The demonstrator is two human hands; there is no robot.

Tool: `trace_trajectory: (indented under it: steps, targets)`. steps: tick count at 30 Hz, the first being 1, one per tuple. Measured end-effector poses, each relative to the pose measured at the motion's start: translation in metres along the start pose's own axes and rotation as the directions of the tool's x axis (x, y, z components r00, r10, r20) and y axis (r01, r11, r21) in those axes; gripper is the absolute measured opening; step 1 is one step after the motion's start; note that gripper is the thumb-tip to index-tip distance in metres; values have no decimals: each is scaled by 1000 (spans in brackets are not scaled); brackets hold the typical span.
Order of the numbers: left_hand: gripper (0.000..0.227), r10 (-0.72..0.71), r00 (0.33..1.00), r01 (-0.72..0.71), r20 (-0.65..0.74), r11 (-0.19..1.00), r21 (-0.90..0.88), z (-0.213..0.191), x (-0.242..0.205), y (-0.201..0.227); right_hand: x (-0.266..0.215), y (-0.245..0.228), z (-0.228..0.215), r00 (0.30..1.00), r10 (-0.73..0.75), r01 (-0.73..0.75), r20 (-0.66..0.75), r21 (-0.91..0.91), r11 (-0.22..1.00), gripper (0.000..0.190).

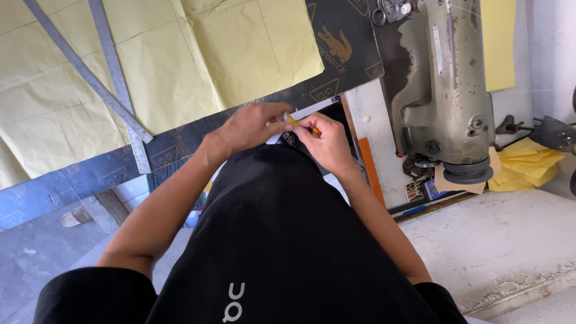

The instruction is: The person uses a metal ruler and a pencil to draw straight lines and curves on a large sheet of yellow paper. They also use a yellow measuring tape to measure distances and mark points on the paper. The person repeatedly repositions the ruler and tape to create a pattern layout.

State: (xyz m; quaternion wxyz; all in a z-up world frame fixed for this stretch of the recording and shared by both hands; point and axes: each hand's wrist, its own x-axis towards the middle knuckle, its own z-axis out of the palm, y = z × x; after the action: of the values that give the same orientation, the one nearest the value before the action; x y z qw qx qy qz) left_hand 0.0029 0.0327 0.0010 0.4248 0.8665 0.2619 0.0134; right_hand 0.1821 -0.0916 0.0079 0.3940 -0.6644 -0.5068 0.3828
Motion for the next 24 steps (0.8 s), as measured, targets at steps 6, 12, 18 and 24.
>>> trace_trajectory:
  steps: [6, 12, 18, 24]
  targets:
    - [55, -413, 910, 346, 34, 712, -612, 32, 0, 9, 2, 3, 8, 974, 196, -191, -112, 56, 980, 9]
    - [35, -458, 887, 335, 54, 559, -759, 19, 4, 13, 10, 5, 4, 963, 267, -252, -34, 232, 939, 11]
    - [36, -515, 857, 389, 4, 643, -659, 12, 1, -14, 17, 24, 9, 928, 372, -337, 6, 437, 834, 14]
    - [27, -569, 821, 488, -40, 737, -467, -25, 6, -40, 25, 29, 14, 918, 397, -337, -12, 506, 794, 14]
